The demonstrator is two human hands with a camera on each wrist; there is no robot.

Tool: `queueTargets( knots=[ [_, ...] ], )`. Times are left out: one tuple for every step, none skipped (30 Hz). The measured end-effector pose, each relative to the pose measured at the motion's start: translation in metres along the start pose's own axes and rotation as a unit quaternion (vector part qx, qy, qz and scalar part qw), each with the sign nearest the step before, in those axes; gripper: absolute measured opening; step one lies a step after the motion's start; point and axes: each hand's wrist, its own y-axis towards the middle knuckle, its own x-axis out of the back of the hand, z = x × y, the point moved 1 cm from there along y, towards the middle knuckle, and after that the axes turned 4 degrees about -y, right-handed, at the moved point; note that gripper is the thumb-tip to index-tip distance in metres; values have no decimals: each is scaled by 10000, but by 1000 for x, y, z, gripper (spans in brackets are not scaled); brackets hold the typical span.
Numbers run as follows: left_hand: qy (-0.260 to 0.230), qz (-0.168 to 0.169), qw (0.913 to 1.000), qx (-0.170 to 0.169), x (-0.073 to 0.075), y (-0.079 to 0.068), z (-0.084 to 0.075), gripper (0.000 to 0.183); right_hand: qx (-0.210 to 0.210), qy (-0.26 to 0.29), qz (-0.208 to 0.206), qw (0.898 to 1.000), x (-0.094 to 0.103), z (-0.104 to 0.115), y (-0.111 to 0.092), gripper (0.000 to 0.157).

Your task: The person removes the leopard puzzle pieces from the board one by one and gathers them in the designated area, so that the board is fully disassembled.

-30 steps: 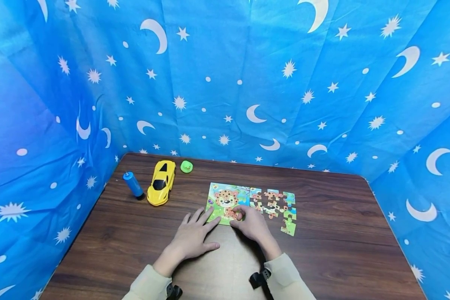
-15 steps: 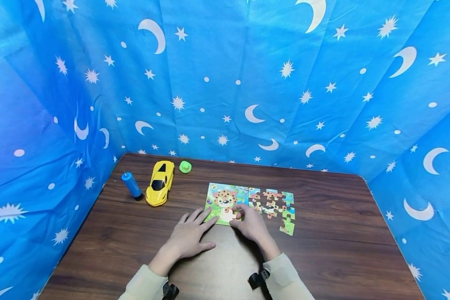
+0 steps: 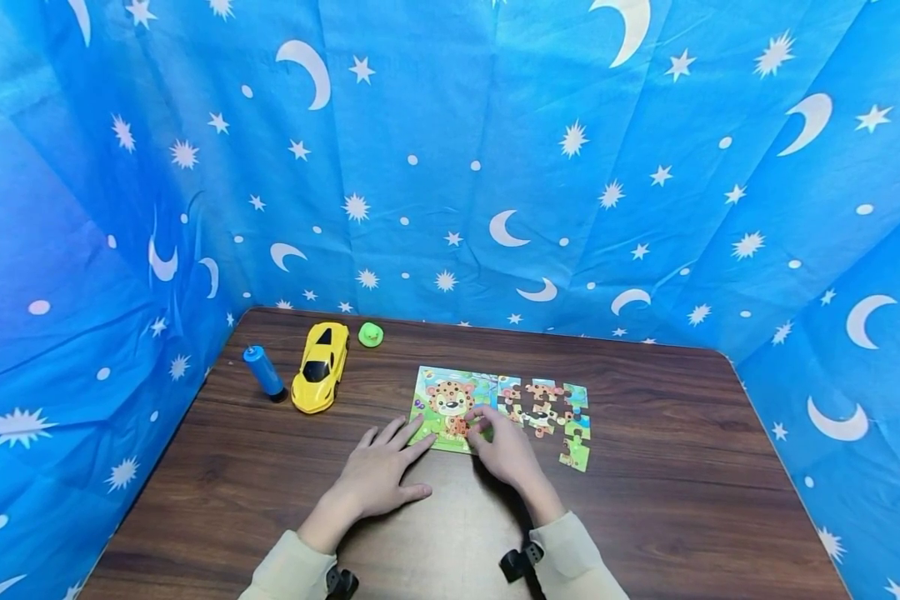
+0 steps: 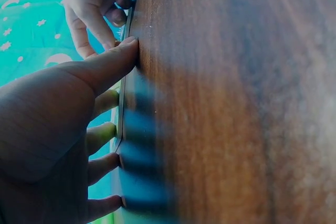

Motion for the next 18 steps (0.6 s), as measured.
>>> queueTargets(
  knots=[
    [-1, 2, 10000, 6, 0, 0, 0, 78, 3, 46, -2, 10000, 0, 0, 0, 15],
    [-8, 6, 10000, 10, 0, 0, 0, 78, -3, 101, -6, 9999, 1, -1, 0, 14],
    [-9, 6, 10000, 11, 0, 0, 0, 78, -11, 163, -8, 9999, 1, -1, -1, 13],
    [-8, 12, 10000, 9, 0, 0, 0, 78, -22, 233, -10, 9997, 2, -1, -1, 13],
    [-9, 15, 10000, 7, 0, 0, 0, 78, -20, 285, -28, 9996, 4, -2, -2, 13],
    [-6, 13, 10000, 3, -1, 0, 0, 78, -15, 355, -53, 9994, 5, -2, -3, 14],
    [-10, 14, 10000, -2, -1, 0, 0, 78, -28, 426, -73, 9991, 7, -3, -4, 14],
    [-18, 13, 10000, -8, -1, 0, -1, 78, -41, 466, -98, 9989, 9, -4, -5, 15],
    [-25, 8, 10000, -13, -1, 0, -1, 78, -58, 507, -116, 9986, 12, -5, -6, 15],
    [-32, 2, 10000, -18, -1, 0, -1, 78, -73, 526, -151, 9985, 14, -7, -8, 16],
    [-48, -7, 10000, -20, -1, 0, -1, 78, -89, 543, -189, 9983, 17, -8, -9, 16],
    [-66, -16, 10000, -22, -1, 0, -1, 78, -111, 571, -215, 9981, 20, -11, -10, 17],
    [-72, -17, 10000, -18, 0, 0, -1, 78, -141, 554, -251, 9980, 23, -13, -12, 17],
    [-77, -16, 10000, -11, 0, 0, -1, 78, -174, 511, -297, 9981, 26, -15, -13, 17],
    [-74, -19, 10000, -6, 0, -1, -1, 78, -176, 493, -355, 9980, 30, -18, -15, 17],
    [-76, -15, 10000, 0, 0, -1, -1, 78, -187, 461, -408, 9979, 33, -20, -16, 16],
    [-82, -12, 10000, 7, 0, -1, -1, 78, -206, 452, -443, 9978, 37, -23, -18, 17],
    [-80, -12, 10000, 8, 0, -1, -1, 78, -221, 443, -464, 9977, 41, -26, -19, 17]
  ],
)
